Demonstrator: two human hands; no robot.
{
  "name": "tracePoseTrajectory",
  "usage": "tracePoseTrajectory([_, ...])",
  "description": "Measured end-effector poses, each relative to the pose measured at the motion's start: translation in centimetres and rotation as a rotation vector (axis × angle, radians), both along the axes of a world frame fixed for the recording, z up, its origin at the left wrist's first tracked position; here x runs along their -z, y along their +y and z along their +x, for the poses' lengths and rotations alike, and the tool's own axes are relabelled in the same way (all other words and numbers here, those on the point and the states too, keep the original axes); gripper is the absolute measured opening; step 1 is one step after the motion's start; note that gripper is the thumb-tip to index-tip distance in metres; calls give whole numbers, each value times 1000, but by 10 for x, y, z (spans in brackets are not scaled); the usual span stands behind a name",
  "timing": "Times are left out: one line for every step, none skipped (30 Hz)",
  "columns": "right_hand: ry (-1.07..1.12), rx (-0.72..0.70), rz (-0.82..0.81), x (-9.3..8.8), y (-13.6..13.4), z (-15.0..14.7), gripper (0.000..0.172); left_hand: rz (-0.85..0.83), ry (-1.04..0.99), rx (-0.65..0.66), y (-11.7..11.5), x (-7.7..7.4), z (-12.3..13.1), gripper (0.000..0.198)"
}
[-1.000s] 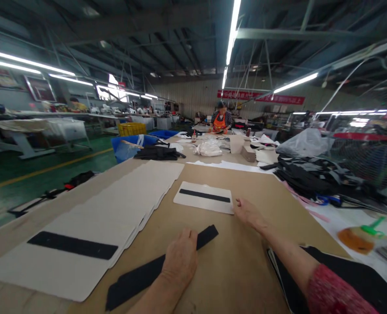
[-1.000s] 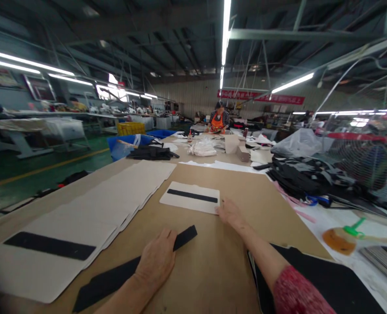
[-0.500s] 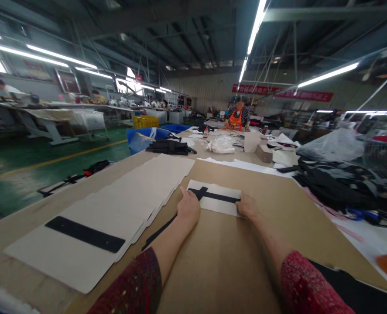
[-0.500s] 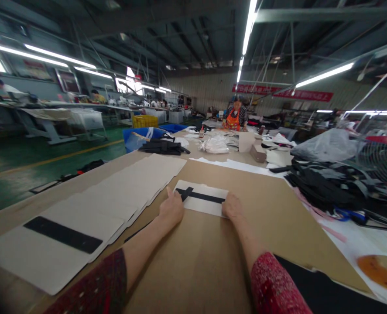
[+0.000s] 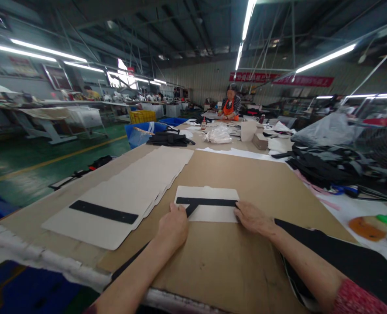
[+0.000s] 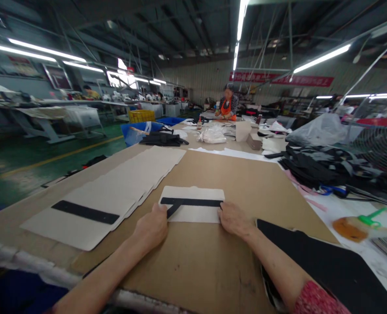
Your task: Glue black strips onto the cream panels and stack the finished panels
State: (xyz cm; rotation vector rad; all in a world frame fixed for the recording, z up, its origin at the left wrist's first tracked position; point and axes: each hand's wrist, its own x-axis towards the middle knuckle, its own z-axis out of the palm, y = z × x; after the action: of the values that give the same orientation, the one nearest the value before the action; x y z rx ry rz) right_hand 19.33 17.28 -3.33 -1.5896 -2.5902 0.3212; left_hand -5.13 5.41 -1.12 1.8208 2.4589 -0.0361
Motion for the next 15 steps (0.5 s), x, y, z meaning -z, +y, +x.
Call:
tracePoseTrajectory([2,-35,-7,1,-18,6,43,-16,5,5,-20,0,1,46])
tracePoseTrajectory([5,-66,-9,2,-36,12,44,-35,12,7,-38,1,1,51])
tracePoseTrajectory([6,-91,-6,4,-55,17,46,-62,23,5,-55,3,1,55])
tracePoseTrajectory([2,-108,1,6,-72,22,48,-89,36,2,-70,4,0,60])
tracePoseTrajectory([-6,-117,9,7,-89,26,50,-112,48,0,-83,6,-2,63])
tracePoseTrajectory([-18,-117,15,8,-104,29,51,-129,60,0,-93,8,-4,66])
tracePoseTrajectory([-34,-108,17,8,-119,32,52,-141,68,2,-101,9,-6,68])
tracePoseTrajectory([-49,-94,12,8,-132,34,52,-148,71,11,-108,10,-8,68])
tracePoseTrajectory([-61,-81,5,8,-144,36,52,-156,73,19,-113,10,-10,69])
tracePoseTrajectory([-69,-72,-1,8,-155,38,52,-167,72,27,-118,10,-11,70])
tracePoseTrajectory([-76,-68,-4,9,-163,40,52,-182,66,34,-123,10,-11,71])
tracePoseTrajectory([-81,-71,-4,11,-171,44,53,-198,53,40,-128,10,-12,72])
tracePoseTrajectory([-85,-81,3,14,-176,49,54,-213,37,47,-133,9,-12,73])
tracePoseTrajectory([-85,-95,18,17,-181,55,55,-227,14,60,-137,8,-13,75])
tracePoseTrajectory([-79,-112,41,21,-184,62,55,-232,-17,73,-142,6,-14,75])
